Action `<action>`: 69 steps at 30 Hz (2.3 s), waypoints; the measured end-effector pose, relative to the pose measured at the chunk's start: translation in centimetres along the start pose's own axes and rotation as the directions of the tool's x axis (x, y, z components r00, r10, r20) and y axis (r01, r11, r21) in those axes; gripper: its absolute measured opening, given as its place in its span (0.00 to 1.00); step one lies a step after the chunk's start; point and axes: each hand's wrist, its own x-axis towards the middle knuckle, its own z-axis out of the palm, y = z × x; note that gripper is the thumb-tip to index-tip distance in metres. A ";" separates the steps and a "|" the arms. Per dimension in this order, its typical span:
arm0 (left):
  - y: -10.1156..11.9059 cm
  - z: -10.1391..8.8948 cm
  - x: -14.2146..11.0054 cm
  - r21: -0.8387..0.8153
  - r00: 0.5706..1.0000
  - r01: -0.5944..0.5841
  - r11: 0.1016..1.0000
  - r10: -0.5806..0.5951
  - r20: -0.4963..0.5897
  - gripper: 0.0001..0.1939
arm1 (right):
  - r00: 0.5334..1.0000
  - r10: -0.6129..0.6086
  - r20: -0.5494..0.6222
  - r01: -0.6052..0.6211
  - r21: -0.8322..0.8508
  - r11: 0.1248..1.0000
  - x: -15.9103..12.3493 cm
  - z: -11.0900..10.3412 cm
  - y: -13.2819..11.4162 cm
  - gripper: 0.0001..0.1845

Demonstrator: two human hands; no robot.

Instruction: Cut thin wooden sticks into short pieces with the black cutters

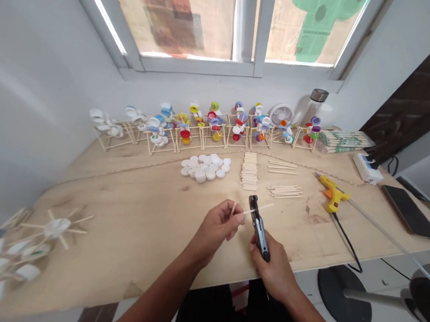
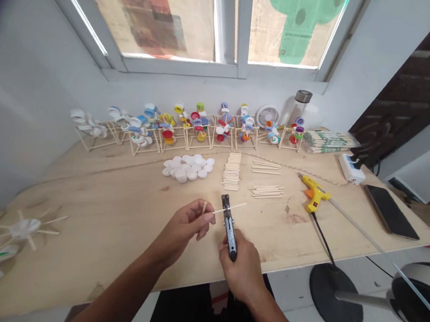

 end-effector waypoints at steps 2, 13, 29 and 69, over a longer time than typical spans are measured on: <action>0.1 0.3 -0.1 0.230 0.994 -0.106 0.967 0.106 0.014 0.09 | 1.000 -0.007 0.006 0.007 -0.005 1.000 -0.1 -0.1 -0.1 0.05; -1.0 -0.3 0.4 0.909 0.706 -0.372 -0.189 0.578 0.409 0.08 | 0.998 0.055 0.040 -0.054 -0.017 0.998 -0.4 -0.4 -0.8 0.04; -0.3 -1.6 1.6 0.808 0.719 -0.589 0.012 0.464 0.517 0.11 | 0.995 0.076 0.062 -0.078 0.040 0.996 -1.1 -0.8 -1.4 0.06; -1.9 -1.7 2.0 0.856 0.687 -0.437 -0.277 0.511 0.517 0.08 | 0.995 0.102 0.018 -0.097 -0.197 0.976 0.4 0.1 -0.6 0.05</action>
